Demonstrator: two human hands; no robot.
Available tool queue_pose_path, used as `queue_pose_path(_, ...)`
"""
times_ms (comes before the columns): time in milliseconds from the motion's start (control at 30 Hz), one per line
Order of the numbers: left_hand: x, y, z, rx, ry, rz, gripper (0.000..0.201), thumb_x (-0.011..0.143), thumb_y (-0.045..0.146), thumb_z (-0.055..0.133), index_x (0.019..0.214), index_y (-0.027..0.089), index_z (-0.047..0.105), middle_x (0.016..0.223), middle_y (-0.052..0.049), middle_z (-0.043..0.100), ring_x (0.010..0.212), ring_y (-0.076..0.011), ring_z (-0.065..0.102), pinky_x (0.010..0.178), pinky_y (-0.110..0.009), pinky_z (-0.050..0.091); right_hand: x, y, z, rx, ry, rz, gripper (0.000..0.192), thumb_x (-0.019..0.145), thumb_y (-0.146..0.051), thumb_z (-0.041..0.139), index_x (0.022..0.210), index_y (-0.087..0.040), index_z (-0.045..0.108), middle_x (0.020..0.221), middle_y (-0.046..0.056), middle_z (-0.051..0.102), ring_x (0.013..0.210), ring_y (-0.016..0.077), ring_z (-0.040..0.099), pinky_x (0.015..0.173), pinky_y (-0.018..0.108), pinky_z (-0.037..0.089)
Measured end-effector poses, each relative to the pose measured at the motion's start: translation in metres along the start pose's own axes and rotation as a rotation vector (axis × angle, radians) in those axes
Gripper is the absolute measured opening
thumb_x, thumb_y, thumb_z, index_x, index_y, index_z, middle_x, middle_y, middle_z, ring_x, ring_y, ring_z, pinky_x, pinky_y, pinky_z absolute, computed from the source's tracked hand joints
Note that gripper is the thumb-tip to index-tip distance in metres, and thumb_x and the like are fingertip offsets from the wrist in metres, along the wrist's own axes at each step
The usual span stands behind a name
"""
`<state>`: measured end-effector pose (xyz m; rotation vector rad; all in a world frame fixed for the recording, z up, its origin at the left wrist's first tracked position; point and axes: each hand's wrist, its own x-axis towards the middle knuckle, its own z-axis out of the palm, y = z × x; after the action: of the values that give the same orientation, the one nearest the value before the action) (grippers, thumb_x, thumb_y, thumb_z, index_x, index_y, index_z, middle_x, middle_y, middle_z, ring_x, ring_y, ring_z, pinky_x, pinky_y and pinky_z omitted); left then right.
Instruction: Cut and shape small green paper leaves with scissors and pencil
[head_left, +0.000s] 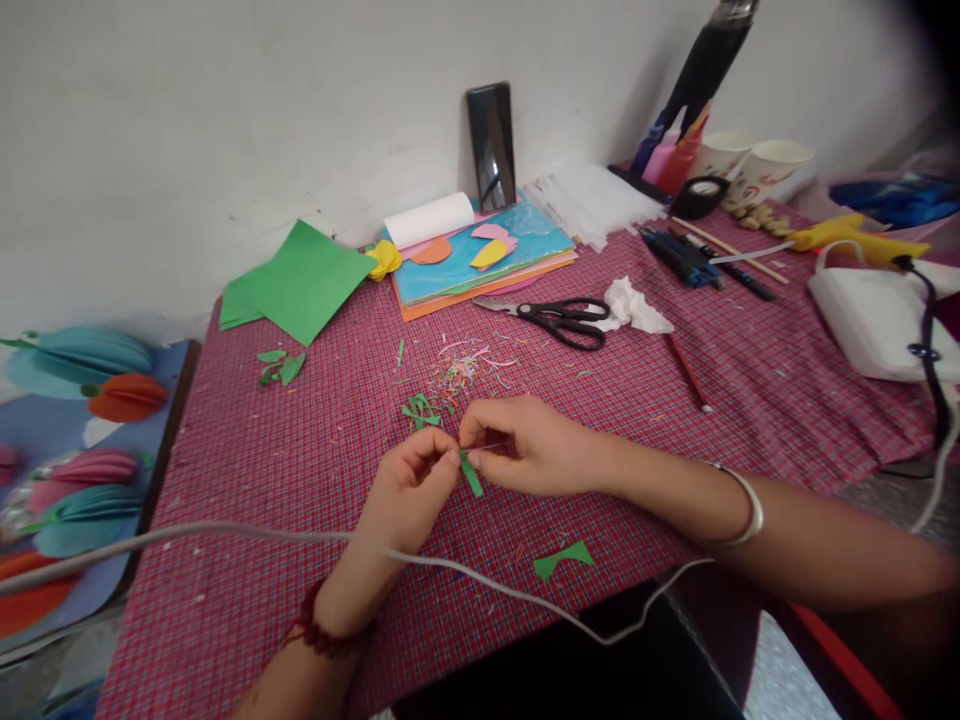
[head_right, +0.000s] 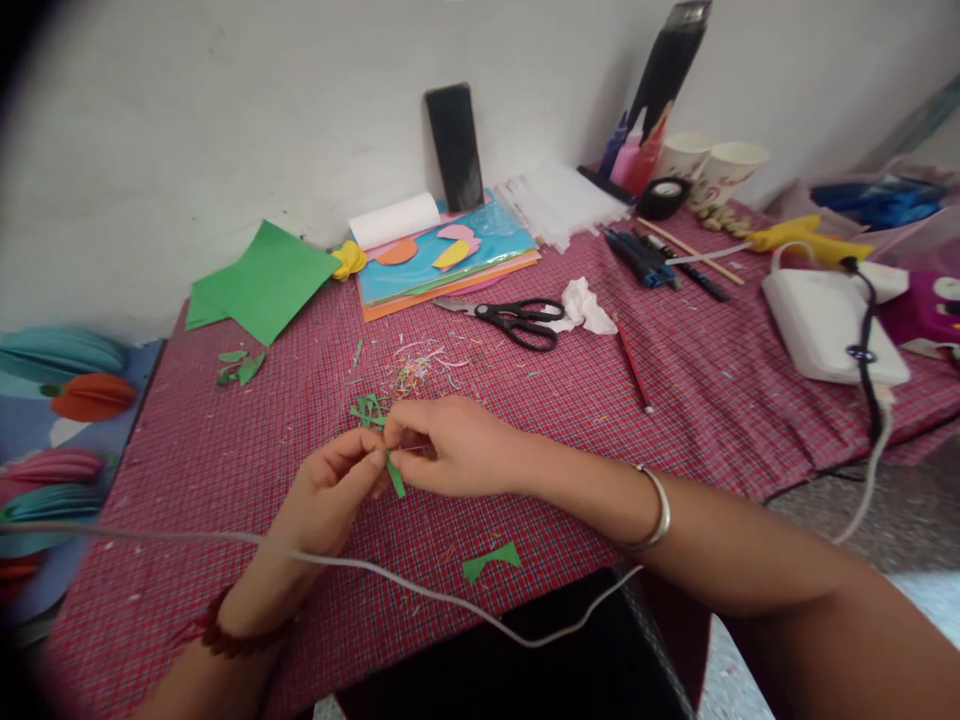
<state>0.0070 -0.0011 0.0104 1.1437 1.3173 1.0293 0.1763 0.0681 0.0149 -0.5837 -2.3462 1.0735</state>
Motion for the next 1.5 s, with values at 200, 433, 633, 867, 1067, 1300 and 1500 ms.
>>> queue_pose_path(200,-0.001,0.006,0.009,0.062,0.032,-0.007,0.010,0.068,0.020,0.062,0.064,0.018,0.053,0.059,0.004,0.050,0.057,-0.0099,0.044,0.053,-0.023,0.035,0.001,0.002,0.006,0.100,0.057,0.081,0.005,0.074,-0.012,0.051,0.074,-0.016,0.054,0.063,-0.004,0.053,0.056,0.0063,0.047,0.054,0.019,0.034)
queue_pose_path(433,-0.002,-0.004,0.014,-0.117,0.101,-0.018,0.015,0.063,0.012,0.062,0.062,0.019,0.049,0.055,0.007,0.048,0.044,-0.0043,0.039,0.042,-0.018,0.031,0.004,0.000,0.011,0.365,0.077,0.165,0.007,0.070,-0.009,0.048,0.070,-0.016,0.050,0.060,-0.005,0.048,0.053,0.0054,0.043,0.049,0.017,0.035)
queue_pose_path(633,-0.003,-0.004,0.011,-0.192,0.041,-0.132,0.009,0.068,0.020,0.061,0.071,0.019,0.053,0.048,0.006,0.052,0.038,-0.0066,0.045,0.036,-0.018,0.034,0.003,0.000,0.012,0.332,0.100,0.180,0.007,0.072,-0.010,0.050,0.071,-0.016,0.050,0.061,-0.006,0.048,0.054,0.0055,0.043,0.050,0.017,0.035)
queue_pose_path(867,-0.004,-0.008,0.010,-0.153,0.054,-0.097,0.015,0.074,0.028,0.061,0.066,0.018,0.055,0.046,0.006,0.048,0.037,-0.0048,0.039,0.036,-0.018,0.028,0.000,0.001,0.015,0.152,0.137,0.091,0.004,0.073,-0.013,0.051,0.071,-0.017,0.052,0.061,-0.005,0.050,0.053,0.0052,0.044,0.052,0.018,0.034)
queue_pose_path(1067,-0.001,-0.002,0.011,-0.256,0.003,-0.212,0.011,0.065,0.023,0.060,0.060,0.018,0.052,0.043,0.008,0.040,0.037,-0.0039,0.030,0.037,-0.019,0.021,-0.002,0.000,0.011,-0.159,0.116,-0.086,0.008,0.074,-0.011,0.050,0.069,-0.017,0.051,0.061,-0.004,0.052,0.056,0.0073,0.045,0.053,0.022,0.029)
queue_pose_path(1300,-0.001,-0.003,0.007,-0.376,-0.094,-0.302,0.011,0.066,0.021,0.058,0.059,0.017,0.051,0.043,0.007,0.038,0.037,-0.0041,0.027,0.036,-0.019,0.016,-0.002,-0.004,0.002,-0.524,0.027,-0.343,0.015,0.085,-0.013,0.046,0.074,-0.018,0.055,0.068,-0.001,0.056,0.062,0.0120,0.043,0.063,0.029,0.031)
queue_pose_path(1500,-0.001,-0.004,0.006,-0.387,-0.081,-0.304,0.017,0.072,0.022,0.056,0.059,0.018,0.046,0.048,0.006,0.040,0.040,-0.0056,0.028,0.036,-0.019,0.017,-0.002,-0.007,-0.004,-0.561,-0.032,-0.381,0.016,0.089,-0.016,0.046,0.078,-0.018,0.057,0.073,-0.001,0.058,0.065,0.0130,0.045,0.065,0.031,0.030)
